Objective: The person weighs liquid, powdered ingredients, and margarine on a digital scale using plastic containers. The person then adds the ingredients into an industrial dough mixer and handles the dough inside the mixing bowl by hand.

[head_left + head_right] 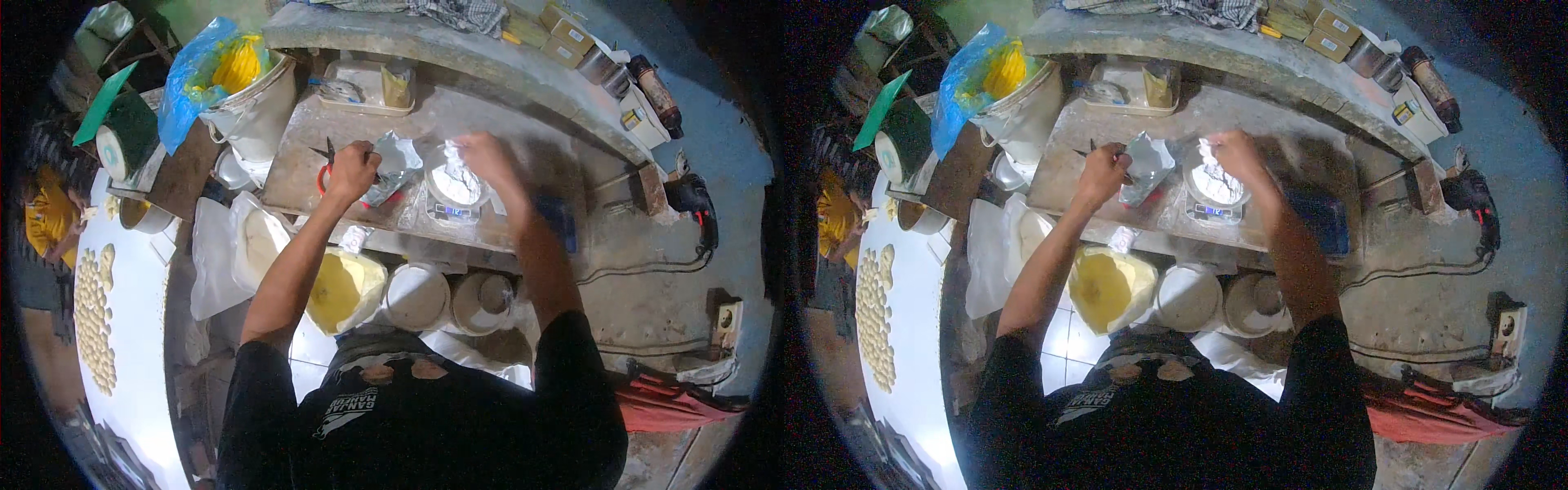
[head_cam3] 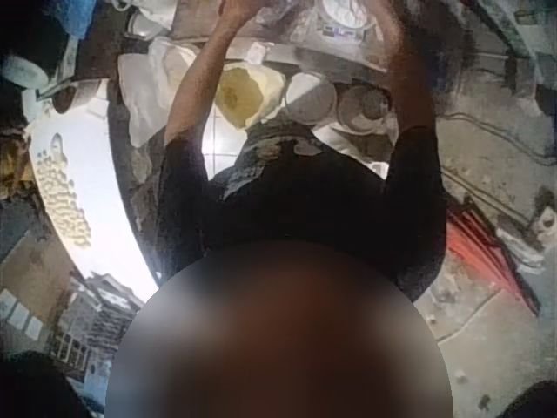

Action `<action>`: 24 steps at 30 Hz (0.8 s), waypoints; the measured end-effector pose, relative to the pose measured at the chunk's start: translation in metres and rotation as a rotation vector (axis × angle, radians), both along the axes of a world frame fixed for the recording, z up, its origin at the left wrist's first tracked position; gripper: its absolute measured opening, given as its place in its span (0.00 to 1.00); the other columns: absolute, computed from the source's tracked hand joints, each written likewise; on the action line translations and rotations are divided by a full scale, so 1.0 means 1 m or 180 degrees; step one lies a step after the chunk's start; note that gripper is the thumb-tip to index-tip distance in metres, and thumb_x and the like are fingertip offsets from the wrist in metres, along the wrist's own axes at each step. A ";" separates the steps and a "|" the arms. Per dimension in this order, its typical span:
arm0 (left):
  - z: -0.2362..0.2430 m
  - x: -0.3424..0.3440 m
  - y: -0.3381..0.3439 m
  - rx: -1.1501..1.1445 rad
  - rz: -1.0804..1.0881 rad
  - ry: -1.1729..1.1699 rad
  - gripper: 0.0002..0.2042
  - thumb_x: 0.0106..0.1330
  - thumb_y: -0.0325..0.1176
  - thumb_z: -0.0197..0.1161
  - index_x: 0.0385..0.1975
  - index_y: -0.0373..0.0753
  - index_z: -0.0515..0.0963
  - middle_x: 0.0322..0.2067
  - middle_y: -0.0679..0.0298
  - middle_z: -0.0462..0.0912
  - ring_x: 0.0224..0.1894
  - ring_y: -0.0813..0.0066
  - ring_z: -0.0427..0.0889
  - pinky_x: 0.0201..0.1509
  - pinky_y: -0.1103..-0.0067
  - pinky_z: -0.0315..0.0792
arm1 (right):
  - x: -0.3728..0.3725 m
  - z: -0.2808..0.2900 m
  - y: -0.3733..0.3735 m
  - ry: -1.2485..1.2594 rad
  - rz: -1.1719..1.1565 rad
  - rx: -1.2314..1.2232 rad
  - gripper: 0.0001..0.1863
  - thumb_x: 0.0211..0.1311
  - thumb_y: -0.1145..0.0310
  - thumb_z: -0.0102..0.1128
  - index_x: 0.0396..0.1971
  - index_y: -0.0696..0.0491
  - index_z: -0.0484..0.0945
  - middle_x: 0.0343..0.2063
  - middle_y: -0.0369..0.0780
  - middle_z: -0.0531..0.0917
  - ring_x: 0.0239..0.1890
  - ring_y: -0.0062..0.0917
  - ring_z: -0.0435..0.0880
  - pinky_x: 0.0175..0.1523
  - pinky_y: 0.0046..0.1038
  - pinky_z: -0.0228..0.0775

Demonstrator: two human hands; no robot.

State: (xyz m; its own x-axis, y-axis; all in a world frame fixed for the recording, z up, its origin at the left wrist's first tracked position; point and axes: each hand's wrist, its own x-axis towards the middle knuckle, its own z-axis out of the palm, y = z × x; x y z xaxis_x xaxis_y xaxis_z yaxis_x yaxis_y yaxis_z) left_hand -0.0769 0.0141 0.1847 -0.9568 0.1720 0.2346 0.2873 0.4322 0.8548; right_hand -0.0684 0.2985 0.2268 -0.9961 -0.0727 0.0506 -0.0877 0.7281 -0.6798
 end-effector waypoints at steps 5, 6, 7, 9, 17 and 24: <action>0.015 0.004 0.008 0.0170 -0.0018 -0.0378 0.11 0.58 0.32 0.56 0.27 0.27 0.77 0.25 0.42 0.80 0.29 0.52 0.84 0.37 0.65 0.75 | 0.006 -0.045 0.044 0.0622 0.0140 0.1070 0.13 0.48 0.76 0.59 0.36 0.53 0.85 0.33 0.48 0.85 0.36 0.42 0.85 0.44 0.33 0.76; 0.018 0.004 0.009 0.0156 -0.0023 -0.0382 0.11 0.58 0.32 0.56 0.27 0.27 0.77 0.25 0.42 0.80 0.29 0.52 0.84 0.37 0.65 0.75 | 0.002 -0.040 0.049 0.0592 0.0126 0.1413 0.13 0.53 0.76 0.56 0.38 0.55 0.84 0.33 0.48 0.85 0.36 0.38 0.84 0.44 0.33 0.76; 0.019 0.005 0.005 0.0102 -0.0047 -0.0335 0.11 0.58 0.32 0.56 0.27 0.27 0.77 0.24 0.43 0.80 0.28 0.53 0.84 0.36 0.66 0.75 | 0.001 -0.032 0.045 0.0560 0.0134 0.1739 0.13 0.57 0.77 0.53 0.41 0.56 0.82 0.33 0.47 0.85 0.35 0.34 0.83 0.45 0.32 0.75; 0.020 0.002 0.012 0.0063 -0.0164 -0.0273 0.11 0.58 0.32 0.56 0.27 0.27 0.77 0.24 0.43 0.80 0.27 0.54 0.84 0.35 0.66 0.75 | -0.010 -0.020 0.054 0.0164 -0.0116 0.0651 0.13 0.57 0.78 0.52 0.41 0.57 0.82 0.34 0.46 0.85 0.38 0.32 0.84 0.45 0.31 0.75; 0.023 0.003 0.023 -0.0150 -0.0145 0.0049 0.10 0.60 0.31 0.56 0.25 0.27 0.76 0.22 0.45 0.80 0.26 0.56 0.85 0.32 0.67 0.75 | -0.002 0.052 -0.051 -0.0322 -0.0168 -0.2464 0.12 0.60 0.76 0.53 0.41 0.60 0.81 0.34 0.44 0.85 0.40 0.30 0.84 0.45 0.30 0.75; 0.033 0.005 0.030 0.0045 -0.0225 -0.0344 0.11 0.60 0.30 0.56 0.25 0.27 0.75 0.21 0.45 0.80 0.24 0.58 0.85 0.30 0.67 0.75 | -0.010 0.028 -0.063 0.0475 0.0684 0.0372 0.11 0.57 0.67 0.55 0.36 0.56 0.82 0.34 0.50 0.83 0.39 0.43 0.83 0.45 0.39 0.74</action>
State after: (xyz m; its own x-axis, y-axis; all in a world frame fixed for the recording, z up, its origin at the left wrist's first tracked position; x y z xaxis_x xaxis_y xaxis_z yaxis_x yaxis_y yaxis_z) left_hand -0.0721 0.0443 0.2179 -0.9622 0.2372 0.1336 0.2223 0.4018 0.8883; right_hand -0.0786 0.2357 0.2547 -0.9394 -0.2952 0.1744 -0.3412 0.7547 -0.5604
